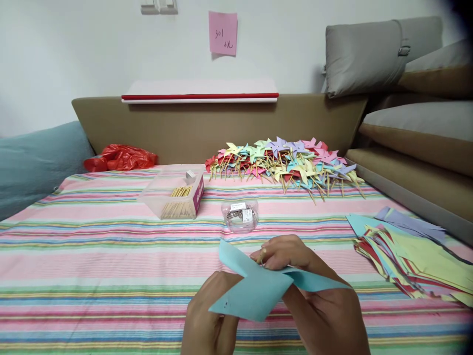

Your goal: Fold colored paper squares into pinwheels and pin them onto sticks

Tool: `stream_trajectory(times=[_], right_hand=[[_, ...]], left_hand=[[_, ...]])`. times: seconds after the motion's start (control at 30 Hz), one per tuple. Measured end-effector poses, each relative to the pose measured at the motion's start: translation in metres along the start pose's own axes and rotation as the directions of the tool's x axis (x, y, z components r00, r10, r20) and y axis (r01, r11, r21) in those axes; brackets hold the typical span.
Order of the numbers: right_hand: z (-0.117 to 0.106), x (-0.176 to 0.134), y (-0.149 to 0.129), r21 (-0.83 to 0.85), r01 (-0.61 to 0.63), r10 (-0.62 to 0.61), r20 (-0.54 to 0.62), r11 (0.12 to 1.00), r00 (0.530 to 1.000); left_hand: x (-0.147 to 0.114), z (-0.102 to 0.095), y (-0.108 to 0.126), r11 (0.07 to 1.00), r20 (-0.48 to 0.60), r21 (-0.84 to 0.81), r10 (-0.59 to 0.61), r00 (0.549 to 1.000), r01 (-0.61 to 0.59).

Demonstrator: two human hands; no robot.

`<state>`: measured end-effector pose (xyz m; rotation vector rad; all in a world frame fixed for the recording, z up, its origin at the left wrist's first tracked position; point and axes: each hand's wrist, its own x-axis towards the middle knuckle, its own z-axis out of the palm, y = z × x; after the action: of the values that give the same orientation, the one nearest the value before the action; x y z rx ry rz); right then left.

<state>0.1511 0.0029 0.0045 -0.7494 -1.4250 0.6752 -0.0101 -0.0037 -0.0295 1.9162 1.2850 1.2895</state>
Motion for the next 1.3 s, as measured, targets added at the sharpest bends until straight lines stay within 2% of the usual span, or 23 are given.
stream_trajectory(times=[0.1,0.27,0.4,0.57,0.63,0.7,0.8,1.1,1.3], right_hand=[[-0.002,0.000,-0.001,0.002,-0.002,0.002,0.032,1.000,0.999],[-0.001,0.001,-0.002,0.026,-0.011,0.011,0.010,1.000,1.000],[-0.003,0.001,0.000,0.041,-0.010,0.007,0.060,0.999,0.998],[-0.002,0.001,0.000,0.122,-0.039,0.033,0.054,0.992,0.998],[-0.001,0.000,-0.002,0.177,-0.074,0.068,0.037,0.982,0.997],[0.001,-0.001,-0.004,0.223,-0.119,0.115,0.032,0.968,0.993],[0.001,-0.002,-0.005,0.258,-0.177,0.170,0.052,0.950,0.984],[0.005,-0.003,0.003,0.373,-0.244,0.249,0.036,0.895,0.968],[0.006,-0.004,0.003,0.378,-0.176,0.192,-0.006,0.909,0.981]], left_hand=[[0.002,-0.001,0.003,1.000,-0.007,0.004,0.016,1.000,-0.016],[0.003,-0.002,0.004,0.998,-0.022,0.017,0.053,0.998,-0.053],[0.003,-0.003,0.003,0.996,-0.036,0.041,0.077,0.996,-0.075],[-0.001,-0.003,-0.001,0.990,-0.064,0.074,0.127,0.990,-0.122],[-0.002,-0.004,-0.004,0.976,-0.094,0.116,0.195,0.976,-0.184],[-0.002,-0.006,-0.007,0.939,-0.114,0.193,0.310,0.944,-0.285],[0.002,-0.011,-0.009,0.865,-0.080,0.297,0.444,0.893,-0.403],[0.007,-0.020,-0.008,0.765,0.027,0.425,0.524,0.851,-0.484],[0.006,-0.027,-0.013,0.704,0.081,0.469,0.567,0.820,-0.533]])
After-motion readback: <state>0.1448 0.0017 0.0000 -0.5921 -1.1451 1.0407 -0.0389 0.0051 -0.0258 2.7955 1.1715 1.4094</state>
